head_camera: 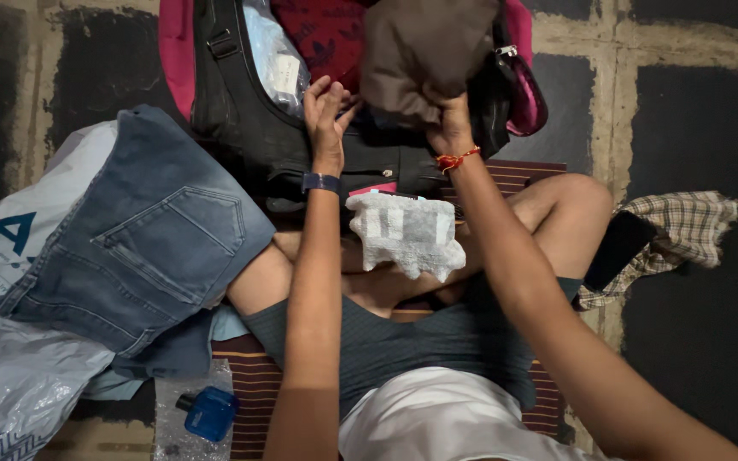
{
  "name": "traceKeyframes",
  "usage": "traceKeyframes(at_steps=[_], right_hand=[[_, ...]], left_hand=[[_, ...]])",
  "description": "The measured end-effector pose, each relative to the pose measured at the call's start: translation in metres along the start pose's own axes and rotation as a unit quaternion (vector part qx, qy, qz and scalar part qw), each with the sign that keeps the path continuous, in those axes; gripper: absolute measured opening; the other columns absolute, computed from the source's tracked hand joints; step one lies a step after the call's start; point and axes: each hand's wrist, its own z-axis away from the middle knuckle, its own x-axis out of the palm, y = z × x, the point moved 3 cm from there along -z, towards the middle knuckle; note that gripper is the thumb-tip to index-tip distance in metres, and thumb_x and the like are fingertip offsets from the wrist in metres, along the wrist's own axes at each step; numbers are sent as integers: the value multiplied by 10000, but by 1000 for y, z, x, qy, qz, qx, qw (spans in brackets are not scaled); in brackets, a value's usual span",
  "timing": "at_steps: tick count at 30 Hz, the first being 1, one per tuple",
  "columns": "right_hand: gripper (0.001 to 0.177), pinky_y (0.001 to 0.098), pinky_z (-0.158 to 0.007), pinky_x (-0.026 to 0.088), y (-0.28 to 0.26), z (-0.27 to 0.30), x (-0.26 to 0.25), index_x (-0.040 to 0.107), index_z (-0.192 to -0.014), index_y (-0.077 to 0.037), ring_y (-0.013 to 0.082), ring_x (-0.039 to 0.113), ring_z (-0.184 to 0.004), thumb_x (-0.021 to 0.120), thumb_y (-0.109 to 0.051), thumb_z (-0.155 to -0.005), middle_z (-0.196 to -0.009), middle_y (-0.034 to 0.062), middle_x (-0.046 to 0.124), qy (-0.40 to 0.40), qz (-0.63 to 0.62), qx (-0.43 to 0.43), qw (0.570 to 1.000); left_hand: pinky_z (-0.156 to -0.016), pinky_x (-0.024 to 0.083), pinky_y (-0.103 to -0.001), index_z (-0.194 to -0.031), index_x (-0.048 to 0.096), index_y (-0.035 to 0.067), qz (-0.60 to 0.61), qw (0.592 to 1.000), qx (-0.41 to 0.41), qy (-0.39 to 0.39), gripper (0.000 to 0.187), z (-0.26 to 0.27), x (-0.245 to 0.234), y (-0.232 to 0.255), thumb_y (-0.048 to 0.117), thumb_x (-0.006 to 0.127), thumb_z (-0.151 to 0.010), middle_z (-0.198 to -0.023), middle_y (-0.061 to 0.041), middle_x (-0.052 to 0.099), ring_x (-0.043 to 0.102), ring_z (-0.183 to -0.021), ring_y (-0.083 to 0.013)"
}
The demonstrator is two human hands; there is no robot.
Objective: The person unzips a bag and removes various items including clothing, a box, socks, and items in plastic packaging, placing them on the floor.
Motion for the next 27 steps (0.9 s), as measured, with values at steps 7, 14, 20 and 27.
traceKeyframes(at_steps=[7,14,20,27], right_hand=[[708,408,-973,584,17,-4,1,548,-1341,-34,244,674,-1133,806,49,-687,-1239,91,668,-119,199,-8,973],[689,303,-1002,541,19,5,7,565,-1345,40,166,654,-1113,909,-218,-806,-1242,80,676,-160,300,33,940],[851,319,-1008,512,16,-2,5,516,-1439,43,168,608,-1158,899,-392,-816,-1320,82,644,-254,358,3,899],[743,396,-1166,480,-17,28,69,491,-1557,-13,239,584,-1389,766,-448,-1021,-1493,145,598,-359,428,-56,828]], left_hand=[[-1165,392,-361,-1474,486,3,-156,973,167,-36,725,11,4,11,184,873,-888,-1441,-137,560,543,-1320,-231],[-1037,532,-371,-1341,601,-77,-34,998,31,-37,619,25,26,44,36,873,-796,-1302,-162,656,653,-1161,-265],[-1006,540,-365,-1282,616,-44,-71,989,130,-9,533,56,39,96,21,860,-813,-1228,-120,682,668,-1122,-255],[-1045,508,-359,-1294,613,-1,-92,971,215,42,531,127,8,174,10,864,-826,-1210,-103,664,631,-1124,-241]])
